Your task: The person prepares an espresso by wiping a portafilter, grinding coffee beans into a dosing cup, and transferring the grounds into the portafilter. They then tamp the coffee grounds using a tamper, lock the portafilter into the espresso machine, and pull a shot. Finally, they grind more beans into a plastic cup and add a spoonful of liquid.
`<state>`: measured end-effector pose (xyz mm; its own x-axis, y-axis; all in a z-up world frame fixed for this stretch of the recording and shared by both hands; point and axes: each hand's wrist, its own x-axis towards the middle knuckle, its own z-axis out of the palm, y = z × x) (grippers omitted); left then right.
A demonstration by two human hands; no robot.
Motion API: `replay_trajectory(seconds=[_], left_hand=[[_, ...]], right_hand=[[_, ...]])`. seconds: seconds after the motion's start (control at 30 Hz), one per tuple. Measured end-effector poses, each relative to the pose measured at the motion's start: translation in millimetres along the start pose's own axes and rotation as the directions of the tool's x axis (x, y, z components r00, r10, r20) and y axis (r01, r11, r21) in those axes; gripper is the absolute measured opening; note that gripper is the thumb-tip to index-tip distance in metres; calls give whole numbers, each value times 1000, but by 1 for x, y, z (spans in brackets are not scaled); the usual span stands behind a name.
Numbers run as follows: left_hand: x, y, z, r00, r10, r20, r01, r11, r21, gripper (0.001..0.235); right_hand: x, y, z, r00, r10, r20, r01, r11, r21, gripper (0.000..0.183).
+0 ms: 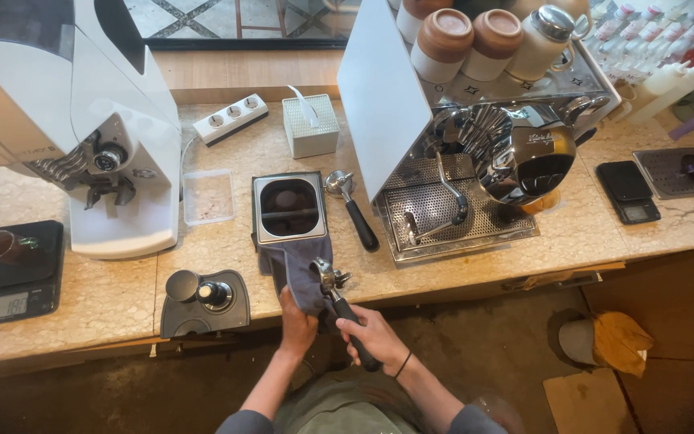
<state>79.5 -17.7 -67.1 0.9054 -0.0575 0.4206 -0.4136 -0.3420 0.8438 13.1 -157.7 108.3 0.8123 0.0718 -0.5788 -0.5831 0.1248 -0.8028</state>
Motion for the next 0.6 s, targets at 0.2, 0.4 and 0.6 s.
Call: replay_trajectory(seconds=[0.2, 0.4, 0.6], left_hand=[[37, -26, -38, 683, 484, 547, -705, 631, 324, 12], [31, 11, -26, 843, 248, 478, -514, 636, 575, 18], [35, 64, -10, 962, -167, 214, 179, 983, -38, 13]], right_hand=[[-6, 17, -5, 971, 193, 138, -231, 904, 359, 38], [-11, -2, 4, 996, -78, -43, 76, 996, -40, 13], [-10, -3, 3, 960, -210, -183, 97, 866, -490, 34]])
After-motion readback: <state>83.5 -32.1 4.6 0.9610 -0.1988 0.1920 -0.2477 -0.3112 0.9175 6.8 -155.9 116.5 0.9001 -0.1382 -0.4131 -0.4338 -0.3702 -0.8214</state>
